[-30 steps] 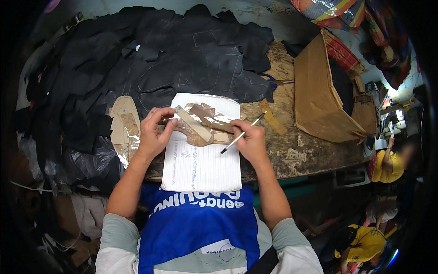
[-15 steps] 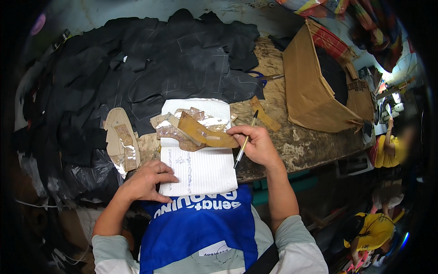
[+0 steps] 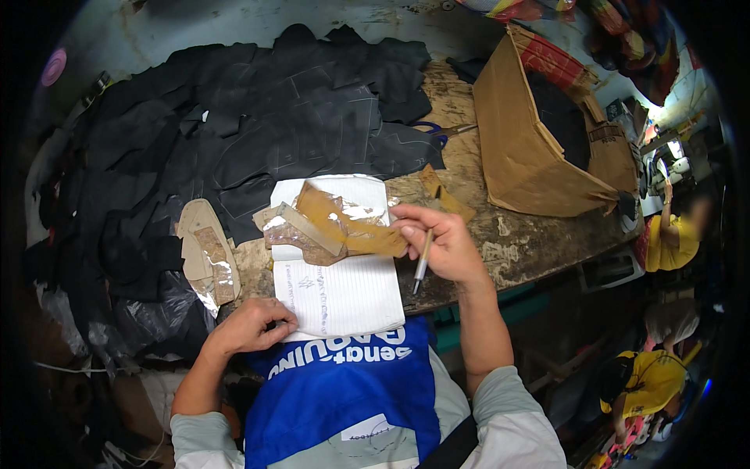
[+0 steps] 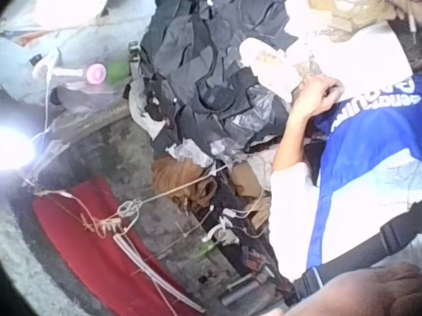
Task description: The person lays out black fabric on a table, uses a ruler and pen to mark lines, and cuts the fabric with scissors. They then place the cut pieces into a cardboard box and handle cardboard templates and a notebook.
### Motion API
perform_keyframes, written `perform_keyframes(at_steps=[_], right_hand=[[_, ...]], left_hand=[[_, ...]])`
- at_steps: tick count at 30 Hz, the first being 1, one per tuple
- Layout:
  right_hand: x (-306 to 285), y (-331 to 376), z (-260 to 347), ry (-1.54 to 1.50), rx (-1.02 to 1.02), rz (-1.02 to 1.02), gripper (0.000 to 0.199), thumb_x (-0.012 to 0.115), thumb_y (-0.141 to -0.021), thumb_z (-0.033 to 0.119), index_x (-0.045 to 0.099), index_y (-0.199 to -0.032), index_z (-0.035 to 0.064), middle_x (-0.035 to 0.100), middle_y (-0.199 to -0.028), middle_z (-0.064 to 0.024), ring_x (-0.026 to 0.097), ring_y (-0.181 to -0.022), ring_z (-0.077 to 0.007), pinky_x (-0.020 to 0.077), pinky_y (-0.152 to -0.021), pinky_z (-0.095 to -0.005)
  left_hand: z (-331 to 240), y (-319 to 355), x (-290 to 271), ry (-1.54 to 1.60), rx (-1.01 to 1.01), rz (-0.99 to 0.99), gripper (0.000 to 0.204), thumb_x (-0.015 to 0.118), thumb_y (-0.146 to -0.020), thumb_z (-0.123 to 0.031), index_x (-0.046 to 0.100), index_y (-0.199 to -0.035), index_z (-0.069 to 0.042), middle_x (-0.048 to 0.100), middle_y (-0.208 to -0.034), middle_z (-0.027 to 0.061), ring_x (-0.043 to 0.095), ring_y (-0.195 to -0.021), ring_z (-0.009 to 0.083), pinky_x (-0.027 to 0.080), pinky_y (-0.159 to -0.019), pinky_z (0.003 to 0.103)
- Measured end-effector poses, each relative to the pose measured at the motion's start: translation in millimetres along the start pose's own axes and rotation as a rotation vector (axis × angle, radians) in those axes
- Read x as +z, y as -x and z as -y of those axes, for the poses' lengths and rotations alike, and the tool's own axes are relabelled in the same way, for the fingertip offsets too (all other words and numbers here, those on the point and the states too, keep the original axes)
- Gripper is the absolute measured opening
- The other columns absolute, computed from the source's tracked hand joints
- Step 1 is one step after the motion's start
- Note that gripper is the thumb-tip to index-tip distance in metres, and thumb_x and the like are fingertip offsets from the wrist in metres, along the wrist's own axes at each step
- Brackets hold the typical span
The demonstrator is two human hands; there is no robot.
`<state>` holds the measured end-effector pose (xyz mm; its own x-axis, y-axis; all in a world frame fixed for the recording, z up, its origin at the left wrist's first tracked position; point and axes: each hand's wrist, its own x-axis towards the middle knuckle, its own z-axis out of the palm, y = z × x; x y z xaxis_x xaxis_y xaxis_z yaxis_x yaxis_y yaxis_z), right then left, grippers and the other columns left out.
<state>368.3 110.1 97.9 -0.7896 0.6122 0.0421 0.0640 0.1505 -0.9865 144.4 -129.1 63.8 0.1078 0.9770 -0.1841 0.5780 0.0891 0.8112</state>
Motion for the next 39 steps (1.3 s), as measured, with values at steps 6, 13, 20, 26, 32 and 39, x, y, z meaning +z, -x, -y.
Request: perform_keyframes(at_steps=[6, 13, 20, 26, 32, 39], right_hand=[[-17.5, 2.4, -3.5, -0.109, 0.015, -0.107, 0.028, 0.055, -0.089, 0.007, 0.055, -0.114, -0.0056, 0.066, -0.087, -0.0093, 0.06, -0.058, -0.0112, 0.0444, -0.048, -0.0194], [-34.2, 10.8, -16.4, -0.184, 0.029, -0.273, 0.027, 0.055, -0.089, 0.008, 0.056, -0.112, -0.0055, 0.066, -0.087, -0.0106, 0.06, -0.058, -0.0112, 0.0433, -0.048, -0.0198], [-41.1, 29.0, -33.8, -0.187, 0.056, -0.343, 0.024, 0.056, -0.088, 0.006, 0.057, -0.108, -0.0069, 0.065, -0.086, -0.0112, 0.058, -0.056, -0.011, 0.0445, -0.049, -0.0203], [-47.3, 42.5, -47.1, -0.238, 0.088, -0.395, 0.023, 0.058, -0.087, 0.007, 0.057, -0.106, -0.0072, 0.064, -0.081, -0.0089, 0.057, -0.056, -0.012, 0.0461, -0.051, -0.0223], [-43.9, 41.8, -59.9, -0.269, 0.115, -0.37, 0.024, 0.059, -0.087, 0.009, 0.057, -0.105, -0.0071, 0.064, -0.08, -0.009, 0.057, -0.056, -0.0111, 0.0502, -0.054, -0.025], [-39.6, 43.1, -54.4, -0.185, 0.054, -0.194, 0.017, 0.059, -0.087, 0.007, 0.061, -0.1, -0.0043, 0.065, -0.077, -0.0078, 0.06, -0.061, -0.0116, 0.0448, -0.053, -0.0215]], left_hand=[[-1.1, -2.7, 4.9, -0.057, 0.139, -0.016, 0.021, 0.072, -0.072, -0.016, 0.067, -0.089, -0.004, 0.065, -0.088, 0.011, 0.061, -0.081, 0.0271, 0.048, -0.071, 0.034], [5.3, -40.9, -18.9, -0.279, 0.169, -0.455, 0.026, 0.07, -0.071, -0.013, 0.065, -0.095, -0.006, 0.063, -0.095, 0.0115, 0.057, -0.09, 0.0287, 0.045, -0.079, 0.039], [26.6, -110.4, -49.4, -0.42, -0.053, -0.393, 0.046, 0.073, -0.067, -0.013, 0.06, -0.111, -0.005, 0.061, -0.096, 0.0128, 0.057, -0.089, 0.0287, 0.044, -0.08, 0.037], [41.8, -114.9, -56.7, -0.175, -0.149, -0.413, 0.055, 0.079, -0.061, -0.01, 0.059, -0.111, -0.001, 0.06, -0.085, 0.0112, 0.059, -0.079, 0.0231, 0.047, -0.069, 0.033], [40.3, -109.2, -49.5, -0.074, -0.244, -0.548, 0.074, 0.082, -0.053, -0.005, 0.053, -0.121, -0.005, 0.058, -0.083, 0.0069, 0.055, -0.074, 0.0172, 0.047, -0.068, 0.029], [39.2, -105.7, -57.0, 0.324, -0.102, -0.569, 0.066, 0.073, -0.062, 0.006, 0.053, -0.123, -0.008, 0.059, -0.086, 0.0037, 0.052, -0.07, 0.0093, 0.046, -0.066, 0.023]])
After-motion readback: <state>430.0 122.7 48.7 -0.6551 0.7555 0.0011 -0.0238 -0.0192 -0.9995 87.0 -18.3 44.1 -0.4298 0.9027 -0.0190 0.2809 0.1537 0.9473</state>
